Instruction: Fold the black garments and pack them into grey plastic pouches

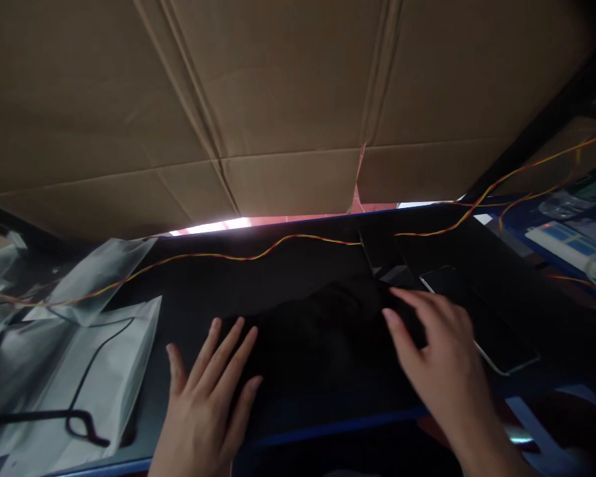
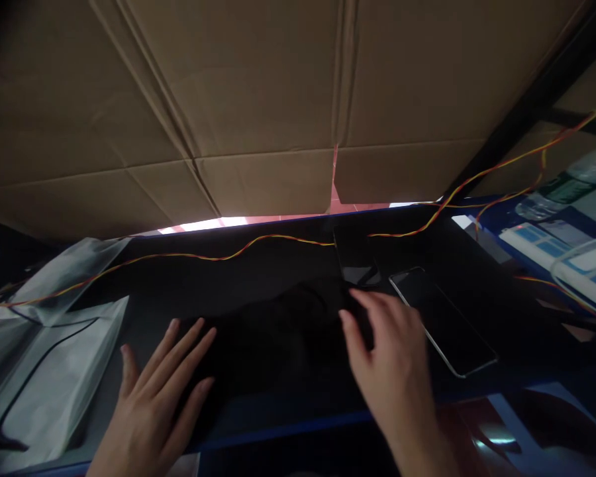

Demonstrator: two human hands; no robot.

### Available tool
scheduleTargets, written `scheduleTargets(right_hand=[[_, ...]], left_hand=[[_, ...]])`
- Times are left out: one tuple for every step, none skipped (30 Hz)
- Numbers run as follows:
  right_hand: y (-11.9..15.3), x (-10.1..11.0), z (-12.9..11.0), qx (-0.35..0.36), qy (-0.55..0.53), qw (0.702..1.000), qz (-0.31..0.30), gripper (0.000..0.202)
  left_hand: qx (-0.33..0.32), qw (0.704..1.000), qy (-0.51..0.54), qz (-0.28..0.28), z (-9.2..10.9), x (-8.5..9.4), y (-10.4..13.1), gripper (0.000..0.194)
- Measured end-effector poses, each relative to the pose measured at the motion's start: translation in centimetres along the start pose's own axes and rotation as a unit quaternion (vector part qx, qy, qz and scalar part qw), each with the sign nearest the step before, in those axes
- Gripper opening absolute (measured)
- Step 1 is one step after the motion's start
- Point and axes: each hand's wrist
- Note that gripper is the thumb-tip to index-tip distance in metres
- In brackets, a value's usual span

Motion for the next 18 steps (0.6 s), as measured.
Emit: scheduleTargets(right_hand=[[-0.2, 0.3, 1.3, -0.035, 0.036, 0.999, 0.004, 0.046], [-0.3, 0.3, 2.3, -0.057, 0.054, 0.997, -0.009, 0.051], [-0.3, 0.3, 3.1, -0.078, 0.062, 0.995, -0.023, 0.055], [-0.3, 0.1, 3.6, -0.091, 0.056, 0.993, -0.041, 0.055], [-0.3, -0.1, 3.8, -0.1, 0.041, 0.993, -0.054, 0.051], [-0.4, -0.2, 3.7, -0.106, 0.022, 0.992, -0.061, 0.047], [-0.4, -0.2, 3.4, -0.111, 0.007, 0.992, -0.067, 0.042], [-0.6, 0.0, 3.0, -0.113, -0.006, 0.991, -0.071, 0.038], [-0.8, 0.3, 2.4, -0.116, -0.02, 0.99, -0.071, 0.035], [-1.0, 0.7, 1.7, -0.12, -0.039, 0.99, -0.066, 0.032], [-1.2, 1.2, 0.9, -0.119, -0.06, 0.989, -0.058, 0.029], [-1.5, 1.6, -0.1, -0.112, -0.082, 0.989, -0.046, 0.025], [-1.6, 1.8, -1.2, -0.094, -0.102, 0.99, -0.033, 0.021], [-1.6, 1.9, -2.5, -0.069, -0.116, 0.991, -0.021, 0.017], [-1.4, 1.8, -4.0, -0.035, -0.125, 0.991, -0.014, 0.012], [-1.1, 1.4, -5.5, 0.003, -0.13, 0.991, -0.017, 0.009], [-0.6, 0.8, -7.1, 0.031, -0.138, 0.989, -0.035, 0.008], [-0.1, 0.2, -8.5, 0.054, -0.151, 0.985, -0.067, 0.011]], left_hand=[[0.017, 1.0, 0.013, 0.0, -0.2, -0.1, 0.4, 0.068], [0.032, 0.999, 0.027, 0.0, -0.4, -0.2, 0.7, 0.067], [0.043, 0.998, 0.042, 0.0, -0.5, -0.3, 0.9, 0.067], [0.051, 0.997, 0.056, -0.001, -0.6, -0.5, 1.1, 0.066], [0.056, 0.996, 0.066, 0.0, -0.7, -0.6, 1.2, 0.066], [0.059, 0.996, 0.074, 0.0, -0.7, -0.7, 1.2, 0.065], [0.058, 0.995, 0.081, 0.001, -0.7, -0.7, 1.3, 0.065], [0.056, 0.995, 0.088, 0.002, -0.7, -0.6, 1.3, 0.065], [0.057, 0.994, 0.095, 0.006, -0.6, -0.5, 1.4, 0.064], [0.059, 0.993, 0.104, 0.012, -0.6, -0.4, 1.5, 0.064], [0.063, 0.991, 0.114, 0.017, -0.5, -0.3, 1.5, 0.063], [0.066, 0.99, 0.124, 0.022, -0.5, -0.2, 1.6, 0.063], [0.067, 0.988, 0.133, 0.028, -0.5, -0.1, 1.6, 0.062], [0.065, 0.987, 0.143, 0.031, -0.5, 0.0, 1.6, 0.061], [0.059, 0.986, 0.151, 0.032, -0.6, 0.1, 1.6, 0.06], [0.049, 0.986, 0.156, 0.032, -0.6, 0.2, 1.5, 0.059], [0.034, 0.986, 0.159, 0.032, -0.7, 0.2, 1.5, 0.058], [0.015, 0.987, 0.158, 0.033, -0.7, 0.3, 1.5, 0.058]])
Point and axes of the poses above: each hand's wrist, its own y-axis away from the middle knuckle, its own x-axis out of the back of the hand, z = x × y, and after that the axes turned 13 degrees about -x, right-handed
